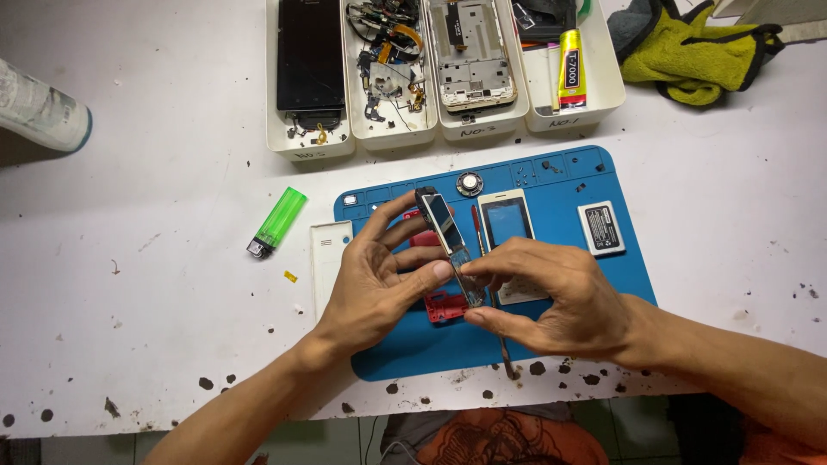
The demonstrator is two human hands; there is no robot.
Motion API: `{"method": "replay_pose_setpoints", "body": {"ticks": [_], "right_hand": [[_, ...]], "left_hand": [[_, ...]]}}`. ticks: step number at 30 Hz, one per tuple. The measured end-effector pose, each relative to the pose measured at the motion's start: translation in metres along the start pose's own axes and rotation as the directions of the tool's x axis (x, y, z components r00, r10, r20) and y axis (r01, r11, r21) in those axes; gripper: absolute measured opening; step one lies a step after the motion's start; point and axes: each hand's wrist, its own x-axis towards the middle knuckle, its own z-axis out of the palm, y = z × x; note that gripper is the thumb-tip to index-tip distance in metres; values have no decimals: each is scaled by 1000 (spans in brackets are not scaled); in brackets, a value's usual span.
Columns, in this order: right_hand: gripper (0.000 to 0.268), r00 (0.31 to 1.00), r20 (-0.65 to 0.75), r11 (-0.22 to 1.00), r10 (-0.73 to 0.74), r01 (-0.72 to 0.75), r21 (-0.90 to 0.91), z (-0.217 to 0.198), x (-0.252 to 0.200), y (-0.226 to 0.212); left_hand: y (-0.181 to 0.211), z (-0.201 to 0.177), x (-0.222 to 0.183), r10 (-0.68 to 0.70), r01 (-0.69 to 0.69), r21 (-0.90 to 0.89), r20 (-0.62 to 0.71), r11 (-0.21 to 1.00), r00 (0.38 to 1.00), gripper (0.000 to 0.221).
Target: Disassembling a mobile phone using a metal prying tool to separate the housing and remove internal components
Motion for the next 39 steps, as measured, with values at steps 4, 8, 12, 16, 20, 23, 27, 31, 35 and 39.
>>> {"method": "replay_pose_setpoints", "body": {"ticks": [4, 8, 12, 16, 20, 23, 27, 31, 35, 39], "right_hand": [[47, 1000, -12, 999, -20, 19, -32, 2, -1, 1], [47, 999, -25, 997, -42, 41, -63, 3, 1, -1], [45, 997, -14, 992, -73, 71, -104, 4, 2, 0], [44, 996, -13, 989, -92, 89, -115, -1, -1, 8], [48, 993, -100, 978, -63, 41, -204, -10, 2, 13], [61, 995, -99, 969, 1, -25, -246, -12, 2, 13], [75, 997, -49, 972, 63, -72, -224, -13, 1, 12], [76, 994, -39, 978, 106, -111, -174, -12, 2, 9], [71, 982, -65, 983, 180, -182, -33, -8, 1, 9], [70, 964, -57, 961, 258, -251, 115, -7, 2, 6]], "left_hand": [[-4, -2, 0, 22, -18, -72, 59, 997, 998, 79], [-4, -1, -1, 60, -45, -151, 97, 987, 994, 74], [-2, -2, 0, 74, -47, -197, 131, 979, 989, 71], [-1, 0, -2, 54, -39, -114, 131, 993, 990, 64], [-1, 3, -4, 44, -25, -118, 165, 993, 985, 62], [1, 3, -6, 29, -11, -104, 177, 995, 984, 61], [6, 2, -6, 27, -23, -22, 208, 999, 978, 66], [8, 2, -8, 23, -21, -11, 236, 1000, 971, 63], [5, 3, -8, 19, -4, -65, 237, 998, 971, 64], [15, 6, -9, -41, 29, 65, 199, 997, 979, 76]]}}
